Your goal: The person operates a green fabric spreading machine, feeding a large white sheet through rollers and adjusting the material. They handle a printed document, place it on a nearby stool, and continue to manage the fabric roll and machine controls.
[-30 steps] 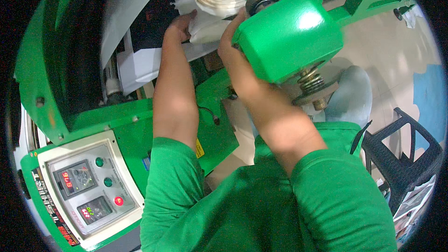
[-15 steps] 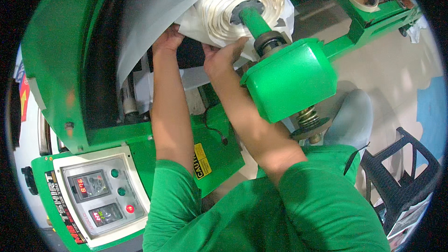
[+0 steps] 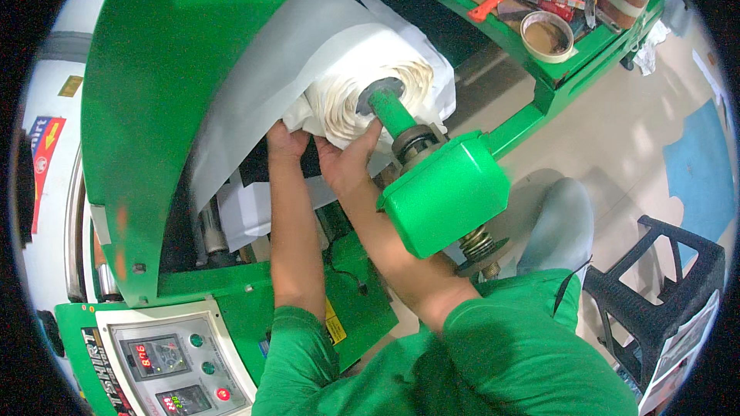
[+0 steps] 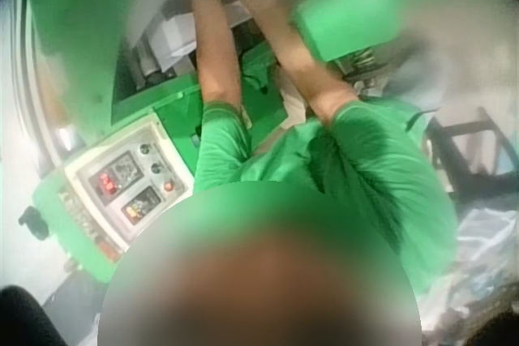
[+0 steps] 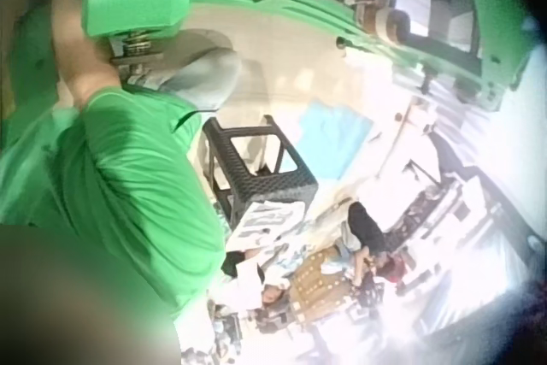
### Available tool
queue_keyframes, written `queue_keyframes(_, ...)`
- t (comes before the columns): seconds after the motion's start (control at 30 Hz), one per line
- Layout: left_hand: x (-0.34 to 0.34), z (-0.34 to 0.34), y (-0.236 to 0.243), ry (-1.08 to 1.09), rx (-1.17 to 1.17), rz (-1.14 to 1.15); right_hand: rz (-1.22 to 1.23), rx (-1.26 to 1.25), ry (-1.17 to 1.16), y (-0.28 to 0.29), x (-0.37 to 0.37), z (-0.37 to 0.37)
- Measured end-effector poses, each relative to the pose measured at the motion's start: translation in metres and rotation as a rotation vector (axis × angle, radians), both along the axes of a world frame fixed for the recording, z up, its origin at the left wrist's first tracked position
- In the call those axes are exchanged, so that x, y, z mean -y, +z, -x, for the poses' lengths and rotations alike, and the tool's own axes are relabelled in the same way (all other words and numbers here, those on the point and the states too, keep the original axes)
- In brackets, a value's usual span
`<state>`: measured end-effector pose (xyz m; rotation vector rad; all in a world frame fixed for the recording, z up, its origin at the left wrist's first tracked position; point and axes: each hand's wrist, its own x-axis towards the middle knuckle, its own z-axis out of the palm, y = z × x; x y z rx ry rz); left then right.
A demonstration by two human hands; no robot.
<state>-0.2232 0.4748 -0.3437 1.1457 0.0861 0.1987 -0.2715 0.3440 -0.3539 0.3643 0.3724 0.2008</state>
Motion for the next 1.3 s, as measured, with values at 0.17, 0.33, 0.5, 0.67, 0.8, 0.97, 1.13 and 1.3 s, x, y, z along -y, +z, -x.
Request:
queue_keyframes(0.17, -0.040, 0.011, 0.012, -0.104, 0.112, 0.331, 0.056, 0.071, 0.013, -0.002, 0.000, -0.003)
queue_keyframes(0.33, -0.036, 0.028, 0.002, -0.086, 0.038, 0.182, 0.342, -0.092, 0.167, -0.003, 0.004, 0.005)
queue_keyframes(0.5, 0.050, 0.019, -0.024, 0.144, 0.111, 0.090, 0.305, 0.078, -0.037, -0.032, -0.007, 0.000)
queue_keyframes(0.67, 0.066, -0.014, -0.006, 0.095, 0.181, -0.022, 0.961, -0.144, -0.065, -0.066, -0.032, 0.017)
queue_keyframes(0.8, 0.033, -0.049, 0.018, 0.134, 0.150, -0.119, 1.579, 0.372, 0.245, -0.061, -0.020, 0.138)
queue_keyframes(0.97, 0.002, -0.074, 0.027, 0.226, 0.085, -0.179, 1.241, 1.258, 0.757, -0.054, 0.081, 0.191)
queue_keyframes(1.13, -0.011, -0.084, 0.025, 0.297, 0.042, -0.255, 1.279, 1.704, 1.128, -0.044, 0.195, 0.157)
queue_keyframes(1.3, -0.019, -0.091, 0.026, 0.329, 0.016, -0.318, 1.817, 1.480, 1.183, -0.030, 0.298, 0.156)
